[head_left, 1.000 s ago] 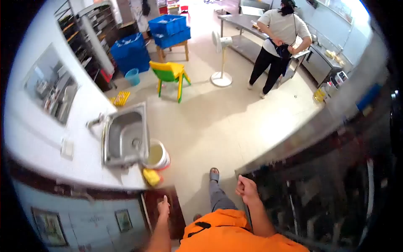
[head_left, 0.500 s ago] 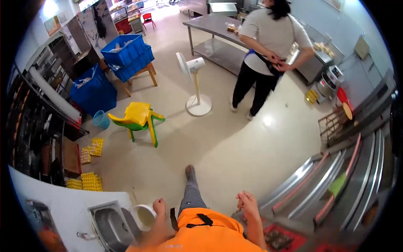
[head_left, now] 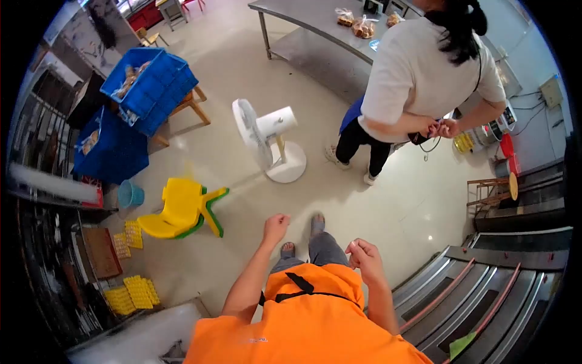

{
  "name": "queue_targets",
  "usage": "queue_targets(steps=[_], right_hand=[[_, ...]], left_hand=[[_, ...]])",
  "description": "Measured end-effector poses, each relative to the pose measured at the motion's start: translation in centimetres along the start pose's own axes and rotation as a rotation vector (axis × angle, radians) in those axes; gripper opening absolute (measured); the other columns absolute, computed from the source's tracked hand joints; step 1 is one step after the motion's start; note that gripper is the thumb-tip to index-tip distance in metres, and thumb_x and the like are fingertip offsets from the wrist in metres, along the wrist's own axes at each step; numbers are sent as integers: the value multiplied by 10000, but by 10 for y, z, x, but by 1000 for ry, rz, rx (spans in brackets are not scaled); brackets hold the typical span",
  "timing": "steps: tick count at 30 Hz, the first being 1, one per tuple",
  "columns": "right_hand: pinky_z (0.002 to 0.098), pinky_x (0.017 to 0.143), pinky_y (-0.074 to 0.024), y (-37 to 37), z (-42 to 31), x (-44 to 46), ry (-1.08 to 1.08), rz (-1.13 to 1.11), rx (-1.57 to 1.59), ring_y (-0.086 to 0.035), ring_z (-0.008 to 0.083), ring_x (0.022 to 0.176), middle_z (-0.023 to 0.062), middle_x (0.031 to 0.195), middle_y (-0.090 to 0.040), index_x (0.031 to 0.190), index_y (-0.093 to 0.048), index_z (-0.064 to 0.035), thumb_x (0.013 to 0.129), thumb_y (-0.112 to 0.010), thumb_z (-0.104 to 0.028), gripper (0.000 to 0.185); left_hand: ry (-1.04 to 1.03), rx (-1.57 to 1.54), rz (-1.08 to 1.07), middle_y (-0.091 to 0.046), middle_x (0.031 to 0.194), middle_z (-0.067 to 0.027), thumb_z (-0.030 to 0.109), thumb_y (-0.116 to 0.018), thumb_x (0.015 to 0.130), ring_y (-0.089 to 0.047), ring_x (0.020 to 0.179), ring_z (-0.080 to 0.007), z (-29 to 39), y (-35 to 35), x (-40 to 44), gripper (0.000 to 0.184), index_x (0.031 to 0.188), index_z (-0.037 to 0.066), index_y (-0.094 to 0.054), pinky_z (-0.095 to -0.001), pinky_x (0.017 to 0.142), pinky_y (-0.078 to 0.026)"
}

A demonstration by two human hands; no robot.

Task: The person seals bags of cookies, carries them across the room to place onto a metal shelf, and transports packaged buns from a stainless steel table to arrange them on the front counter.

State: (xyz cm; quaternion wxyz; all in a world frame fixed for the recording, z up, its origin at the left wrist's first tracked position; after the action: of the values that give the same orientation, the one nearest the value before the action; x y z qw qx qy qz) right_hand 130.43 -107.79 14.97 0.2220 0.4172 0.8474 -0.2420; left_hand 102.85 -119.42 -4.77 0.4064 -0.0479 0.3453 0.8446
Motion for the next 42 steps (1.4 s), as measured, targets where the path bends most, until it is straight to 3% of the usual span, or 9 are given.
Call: queue_targets(steps=[6, 14, 17, 19, 20, 21, 29, 33, 42], right_hand=[[269, 478, -355, 64, -17, 218, -76, 17, -357, -435, 90, 491, -9, 574, -487, 837, -629, -37, 1013, -552, -247, 284], [250, 500, -375, 33, -113, 234, -132, -62, -360, -469, 74, 521, -24, 609, -512, 858, -655, -39, 1005, -575, -261, 278], [252, 500, -380, 79, -99, 241, 58, 196, -465, -465, 75, 533, -24, 617, -508, 867, -660, -35, 1003, -582, -260, 274], [256, 500, -384, 102, -99, 214, -9, 371, -307, -463, 78, 533, -21, 616, -504, 865, -657, -30, 1001, -585, -256, 274], [260, 501, -388, 118, -107, 217, -52, 462, -186, -460, 81, 534, -18, 614, -501, 862, -655, -24, 998, -588, -252, 274], [264, 501, -392, 130, -113, 223, -85, 550, -44, -457, 84, 534, -15, 613, -498, 859, -653, -19, 996, -592, -249, 274], [256, 490, -431, 285, -124, 304, 123, 678, -245, -504, 80, 512, -2, 646, -556, 836, -645, -5, 964, -625, -184, 221], [268, 485, -431, 382, -164, 344, 149, 821, -340, -497, 78, 518, 11, 648, -561, 838, -638, 5, 945, -647, -184, 218], [277, 527, -421, 405, -386, 516, 346, 597, -404, -515, 96, 553, 21, 640, -568, 883, -638, -5, 929, -677, -184, 189]], left_hand=[[-249, 390, 14, -705, 819, -178, 286, -597, 903, -694, 815, -374, 82, -72, 158, 261, 916, 54, -717, -490, 753, -550], [-388, 640, -366, -699, 983, -181, 345, -637, 866, -685, 925, -357, 136, -128, 280, 313, 961, 51, -685, -501, 798, -538], [-785, 641, -317, -731, 1027, -149, 343, -630, 876, -701, 982, -297, 94, -152, 328, 355, 1136, 112, -701, -473, 842, -545], [-363, 345, -686, -744, 846, -144, 352, -595, 900, -724, 765, -279, 109, -140, 326, 335, 1013, 77, -749, -437, 680, -572], [-770, 606, -427, -737, 828, -172, 440, -592, 888, -719, 730, -305, 83, -154, 329, 436, 936, 37, -750, -441, 673, -571], [-159, 856, -677, -731, 866, -200, 532, -601, 856, -720, 829, -329, 95, -149, 324, 532, 924, 26, -750, -455, 772, -560], [-143, 764, -759, -725, 828, -188, 396, -654, 884, -699, 813, -353, 133, -222, 349, 420, 730, 13, -731, -458, 789, -539], [98, 460, -531, -733, 821, -144, 337, -654, 873, -703, 794, -308, 188, -241, 395, 317, 905, 34, -741, -412, 771, -543], [0, 72, -154, -743, 879, -114, 228, -658, 896, -714, 800, -238, 267, -201, 518, 238, 1001, 18, -699, -349, 736, -548]])
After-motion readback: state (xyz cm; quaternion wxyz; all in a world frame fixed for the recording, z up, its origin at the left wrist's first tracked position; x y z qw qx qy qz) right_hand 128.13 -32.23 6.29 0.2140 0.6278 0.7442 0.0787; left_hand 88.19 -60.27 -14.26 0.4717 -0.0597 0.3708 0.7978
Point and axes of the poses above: each hand's wrist, its own x-axis towards the middle knuckle, its own y-axis out of the back of the hand, z = x × y, the point moved 6 cm from there along x, towards the middle knuckle
